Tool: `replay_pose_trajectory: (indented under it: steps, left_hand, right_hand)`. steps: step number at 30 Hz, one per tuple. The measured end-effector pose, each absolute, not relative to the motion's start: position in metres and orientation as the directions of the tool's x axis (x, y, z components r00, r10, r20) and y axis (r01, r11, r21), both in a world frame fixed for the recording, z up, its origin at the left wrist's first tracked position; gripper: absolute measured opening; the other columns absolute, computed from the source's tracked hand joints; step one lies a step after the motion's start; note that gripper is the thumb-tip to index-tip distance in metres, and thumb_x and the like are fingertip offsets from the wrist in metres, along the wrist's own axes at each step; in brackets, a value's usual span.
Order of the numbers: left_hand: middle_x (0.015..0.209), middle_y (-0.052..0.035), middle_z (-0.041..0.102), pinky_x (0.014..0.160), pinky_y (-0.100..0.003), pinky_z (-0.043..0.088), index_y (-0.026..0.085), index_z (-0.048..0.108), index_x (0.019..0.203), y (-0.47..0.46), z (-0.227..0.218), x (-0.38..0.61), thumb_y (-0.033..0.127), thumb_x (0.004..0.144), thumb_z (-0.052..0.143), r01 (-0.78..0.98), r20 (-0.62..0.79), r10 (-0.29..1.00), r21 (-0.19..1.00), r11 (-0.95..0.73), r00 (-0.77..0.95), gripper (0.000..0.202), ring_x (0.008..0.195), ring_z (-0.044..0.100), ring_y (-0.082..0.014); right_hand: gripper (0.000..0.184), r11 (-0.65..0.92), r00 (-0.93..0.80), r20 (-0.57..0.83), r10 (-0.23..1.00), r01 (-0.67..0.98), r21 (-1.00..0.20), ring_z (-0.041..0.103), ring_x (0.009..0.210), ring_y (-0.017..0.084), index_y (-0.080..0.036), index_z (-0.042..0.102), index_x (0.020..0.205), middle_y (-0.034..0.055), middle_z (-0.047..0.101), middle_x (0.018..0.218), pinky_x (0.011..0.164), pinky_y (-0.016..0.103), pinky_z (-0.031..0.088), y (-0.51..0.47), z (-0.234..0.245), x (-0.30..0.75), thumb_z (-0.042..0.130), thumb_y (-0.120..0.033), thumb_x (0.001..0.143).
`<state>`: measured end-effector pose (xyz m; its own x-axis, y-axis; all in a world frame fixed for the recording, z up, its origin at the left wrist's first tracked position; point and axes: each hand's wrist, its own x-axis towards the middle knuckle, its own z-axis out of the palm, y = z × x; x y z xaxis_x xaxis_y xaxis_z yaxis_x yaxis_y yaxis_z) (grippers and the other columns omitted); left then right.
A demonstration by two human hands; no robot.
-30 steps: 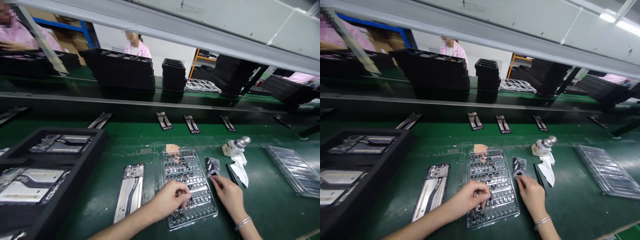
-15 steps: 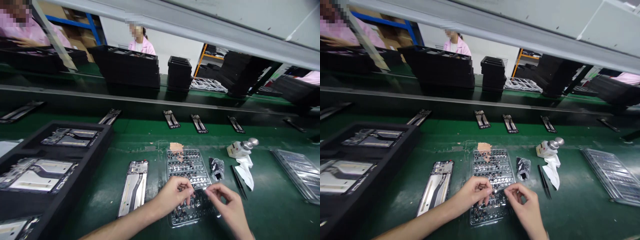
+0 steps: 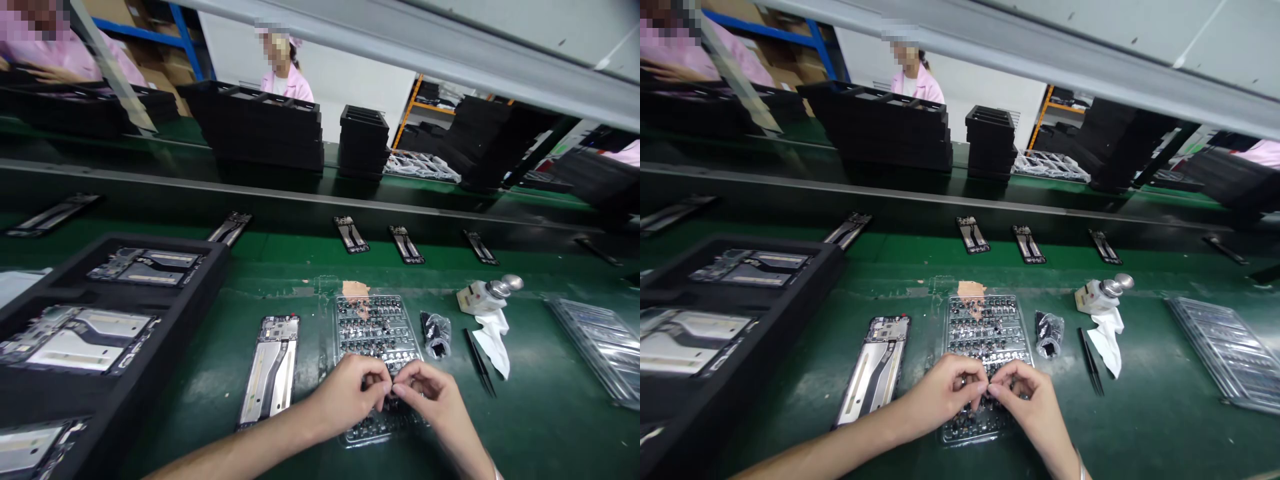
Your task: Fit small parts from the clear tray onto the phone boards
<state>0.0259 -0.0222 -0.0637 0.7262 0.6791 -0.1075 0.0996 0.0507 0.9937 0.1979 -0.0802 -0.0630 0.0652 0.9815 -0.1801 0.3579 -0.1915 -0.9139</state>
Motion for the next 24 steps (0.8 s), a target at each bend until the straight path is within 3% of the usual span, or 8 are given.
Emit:
replay_pose_trajectory:
  steps: [3, 8, 14, 17, 20, 24]
  left_hand:
    - [0.055, 0.0019, 0.056, 0.05, -0.018, 0.034, 0.014, 0.059, 0.065, -0.023, -0.065, 0.026, 0.021, 0.078, 0.048, 0.113, -0.109, 0.694, 0.993, 0.041, 0.711, 0.018, 0.049, 0.046, -0.0089]
    - [0.053, 0.0019, 0.054, 0.055, -0.02, 0.038, 0.014, 0.057, 0.066, -0.021, -0.068, 0.028, 0.027, 0.079, 0.049, 0.066, -0.149, 0.71, 0.987, 0.144, 0.688, 0.021, 0.052, 0.049, -0.0107]
    - [0.053, 0.0016, 0.053, 0.054, -0.021, 0.036, 0.014, 0.056, 0.066, -0.02, -0.068, 0.029, 0.027, 0.079, 0.049, 0.031, -0.164, 0.713, 0.98, 0.196, 0.681, 0.02, 0.051, 0.048, -0.0105]
    - [0.052, 0.0019, 0.053, 0.054, -0.02, 0.036, 0.014, 0.055, 0.064, -0.02, -0.067, 0.029, 0.027, 0.079, 0.05, 0.016, -0.161, 0.718, 0.979, 0.204, 0.677, 0.02, 0.051, 0.048, -0.01]
    - [0.051, 0.0022, 0.053, 0.05, -0.019, 0.033, 0.014, 0.055, 0.063, -0.018, -0.065, 0.028, 0.026, 0.077, 0.052, -0.02, -0.181, 0.708, 0.964, 0.266, 0.682, 0.019, 0.047, 0.043, -0.0082]
    - [0.05, 0.0013, 0.054, 0.043, -0.018, 0.028, 0.013, 0.054, 0.064, -0.013, -0.063, 0.024, 0.027, 0.076, 0.053, -0.077, -0.189, 0.684, 0.938, 0.338, 0.705, 0.018, 0.041, 0.036, -0.006]
  right_hand:
    - [0.018, -0.134, 0.093, -0.105, 0.99, 0.411, -0.902, 0.06, 0.063, 0.016, -0.018, 0.071, 0.08, 0.0048, 0.068, 0.072, 0.055, 0.024, 0.048, -0.082, -0.062, 0.193, 0.066, -0.034, 0.073]
    - [0.01, 0.077, 0.145, 0.176, 0.974, 0.516, -0.853, 0.062, 0.069, 0.018, -0.022, 0.072, 0.079, 0.0044, 0.068, 0.074, 0.064, 0.027, 0.05, -0.088, -0.06, 0.184, 0.063, -0.024, 0.076]
    - [0.011, -0.002, 0.18, 0.094, 0.979, 0.471, -0.882, 0.063, 0.067, 0.019, -0.02, 0.071, 0.071, 0.0052, 0.069, 0.072, 0.06, 0.027, 0.052, -0.087, -0.061, 0.186, 0.066, -0.029, 0.074]
    - [0.011, 0.044, 0.159, 0.143, 0.977, 0.509, -0.86, 0.063, 0.066, 0.019, -0.019, 0.069, 0.069, 0.0053, 0.068, 0.071, 0.059, 0.028, 0.052, -0.085, -0.061, 0.185, 0.065, -0.028, 0.075]
    - [0.007, 0.224, 0.064, 0.33, 0.942, 0.613, -0.758, 0.064, 0.069, 0.019, -0.021, 0.07, 0.074, 0.0046, 0.069, 0.074, 0.066, 0.031, 0.052, -0.088, -0.063, 0.184, 0.064, -0.018, 0.076]
    - [0.036, 0.464, -0.133, 0.536, 0.833, 0.697, -0.547, 0.064, 0.074, 0.018, -0.026, 0.068, 0.099, 0.0035, 0.07, 0.086, 0.07, 0.033, 0.051, -0.093, -0.06, 0.187, 0.061, -0.003, 0.073]
